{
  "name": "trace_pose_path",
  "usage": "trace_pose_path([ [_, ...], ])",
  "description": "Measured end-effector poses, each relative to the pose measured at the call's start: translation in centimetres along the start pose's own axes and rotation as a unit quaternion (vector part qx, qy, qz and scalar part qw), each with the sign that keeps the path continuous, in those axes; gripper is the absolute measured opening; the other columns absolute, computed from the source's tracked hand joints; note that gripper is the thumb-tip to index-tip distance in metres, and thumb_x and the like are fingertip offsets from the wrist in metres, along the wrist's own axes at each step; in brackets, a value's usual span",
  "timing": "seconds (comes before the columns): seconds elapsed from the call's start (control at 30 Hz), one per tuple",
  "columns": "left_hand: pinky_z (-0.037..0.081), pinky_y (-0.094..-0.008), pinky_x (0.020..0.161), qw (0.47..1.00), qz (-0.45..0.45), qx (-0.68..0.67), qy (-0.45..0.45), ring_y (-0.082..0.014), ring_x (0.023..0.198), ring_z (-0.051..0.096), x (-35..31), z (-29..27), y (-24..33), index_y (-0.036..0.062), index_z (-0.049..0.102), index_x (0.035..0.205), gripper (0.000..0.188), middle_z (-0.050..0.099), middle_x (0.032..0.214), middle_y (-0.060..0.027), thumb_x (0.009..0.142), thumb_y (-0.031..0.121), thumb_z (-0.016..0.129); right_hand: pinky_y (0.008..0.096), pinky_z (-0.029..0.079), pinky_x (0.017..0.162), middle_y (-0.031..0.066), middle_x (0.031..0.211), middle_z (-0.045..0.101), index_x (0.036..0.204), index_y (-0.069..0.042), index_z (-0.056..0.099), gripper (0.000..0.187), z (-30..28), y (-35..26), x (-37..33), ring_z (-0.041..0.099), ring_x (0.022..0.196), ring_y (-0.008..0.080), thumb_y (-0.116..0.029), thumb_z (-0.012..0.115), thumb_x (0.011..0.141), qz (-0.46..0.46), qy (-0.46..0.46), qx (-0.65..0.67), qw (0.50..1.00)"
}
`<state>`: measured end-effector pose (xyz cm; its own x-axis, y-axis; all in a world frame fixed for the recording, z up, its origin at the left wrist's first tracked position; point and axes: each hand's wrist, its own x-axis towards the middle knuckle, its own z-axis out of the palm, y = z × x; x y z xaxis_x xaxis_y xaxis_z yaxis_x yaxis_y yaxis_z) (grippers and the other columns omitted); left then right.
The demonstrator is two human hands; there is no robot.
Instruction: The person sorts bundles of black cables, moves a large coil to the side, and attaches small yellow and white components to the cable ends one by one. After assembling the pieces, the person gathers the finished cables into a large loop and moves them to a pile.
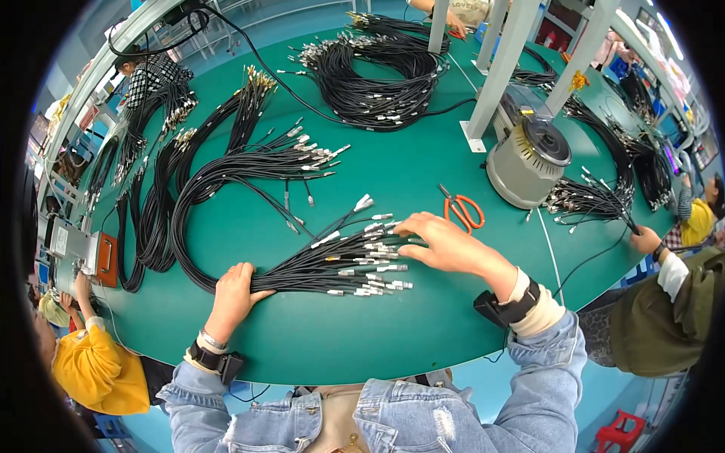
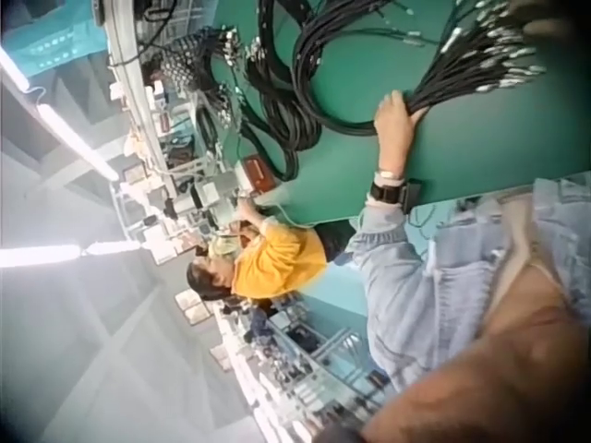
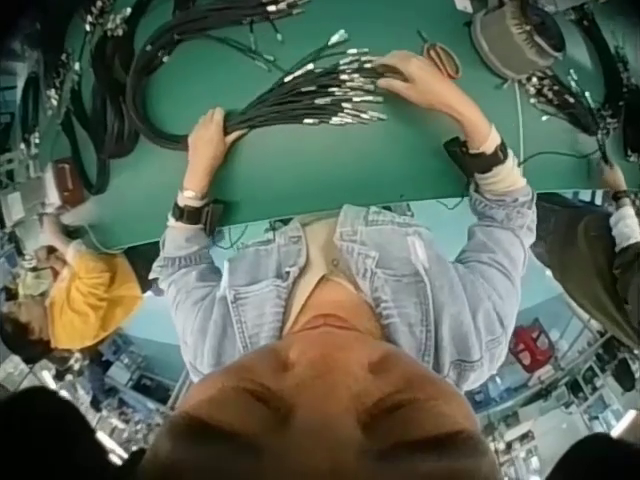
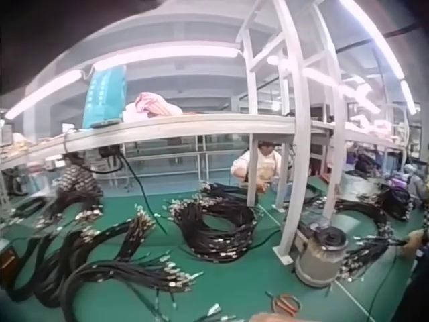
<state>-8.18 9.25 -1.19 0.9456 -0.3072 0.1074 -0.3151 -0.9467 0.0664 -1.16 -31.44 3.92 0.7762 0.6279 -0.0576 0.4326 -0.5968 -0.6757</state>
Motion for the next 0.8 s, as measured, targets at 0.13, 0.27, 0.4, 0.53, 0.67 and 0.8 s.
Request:
trace_pose_path([
  [0.13,0.049,-0.0400,0.069,0.997,-0.082,0.003,0.013,-0.0315,0.082,0.059,-1.1,0.6,2.6,0.0015,0.051,0.096,0.055,0.058,0.088,-0.0139,0.066,0.036,0.081,0.0405,0.043,0.094,0.0155,0.114,0.058,0.114,0.000,0.058,0.035,0.8,1.3,-1.0,0.053,0.110,0.0313,-0.018,0.066,0.085,0.005,0.062,-0.022,0.998],
  [0.27,0.049,-0.0401,0.071,0.988,-0.154,-0.026,0.002,-0.0322,0.086,0.059,-0.6,0.1,4.1,0.0010,0.051,0.102,0.057,0.058,0.092,-0.0143,0.065,0.032,0.082,0.0411,0.039,0.100,0.0153,0.120,0.055,0.115,-0.002,0.058,0.035,1.2,2.2,-0.5,0.049,0.117,0.0318,-0.017,0.066,0.085,-0.002,0.123,-0.031,0.992],
  [0.4,0.049,-0.0398,0.074,0.993,-0.082,-0.039,0.082,-0.0321,0.090,0.058,0.3,-1.6,6.3,0.0024,0.055,0.108,0.055,0.058,0.098,-0.0134,0.065,0.024,0.082,0.0421,0.037,0.103,0.0151,0.122,0.054,0.115,-0.002,0.058,0.035,1.5,2.6,-0.1,0.047,0.120,0.0324,-0.015,0.067,0.084,-0.019,0.175,-0.044,0.983],
  [0.53,0.048,-0.0393,0.076,0.989,0.006,-0.076,0.126,-0.0306,0.092,0.056,1.1,-0.6,8.0,0.0054,0.060,0.108,0.050,0.057,0.102,-0.0114,0.065,0.014,0.082,0.0423,0.036,0.103,0.0148,0.121,0.054,0.113,-0.002,0.058,0.034,1.3,2.0,-0.3,0.046,0.120,0.0325,-0.014,0.068,0.083,-0.028,0.173,-0.014,0.984],
  [0.67,0.048,-0.0383,0.076,0.983,0.019,-0.113,0.145,-0.0282,0.090,0.055,1.3,0.3,8.1,0.0067,0.064,0.102,0.040,0.057,0.102,-0.0096,0.065,0.007,0.079,0.0420,0.038,0.100,0.0135,0.116,0.055,0.110,-0.003,0.059,0.031,1.8,1.2,-0.9,0.048,0.114,0.0315,-0.013,0.068,0.083,-0.045,0.160,0.015,0.986],
  [0.8,0.047,-0.0369,0.074,0.977,0.045,-0.121,0.170,-0.0259,0.086,0.056,1.5,-0.2,8.4,0.0066,0.066,0.095,0.032,0.057,0.098,-0.0080,0.065,0.004,0.078,0.0414,0.039,0.094,0.0107,0.108,0.056,0.106,-0.003,0.060,0.026,3.5,0.0,-1.8,0.050,0.106,0.0297,-0.012,0.068,0.082,-0.050,0.136,-0.001,0.989],
])
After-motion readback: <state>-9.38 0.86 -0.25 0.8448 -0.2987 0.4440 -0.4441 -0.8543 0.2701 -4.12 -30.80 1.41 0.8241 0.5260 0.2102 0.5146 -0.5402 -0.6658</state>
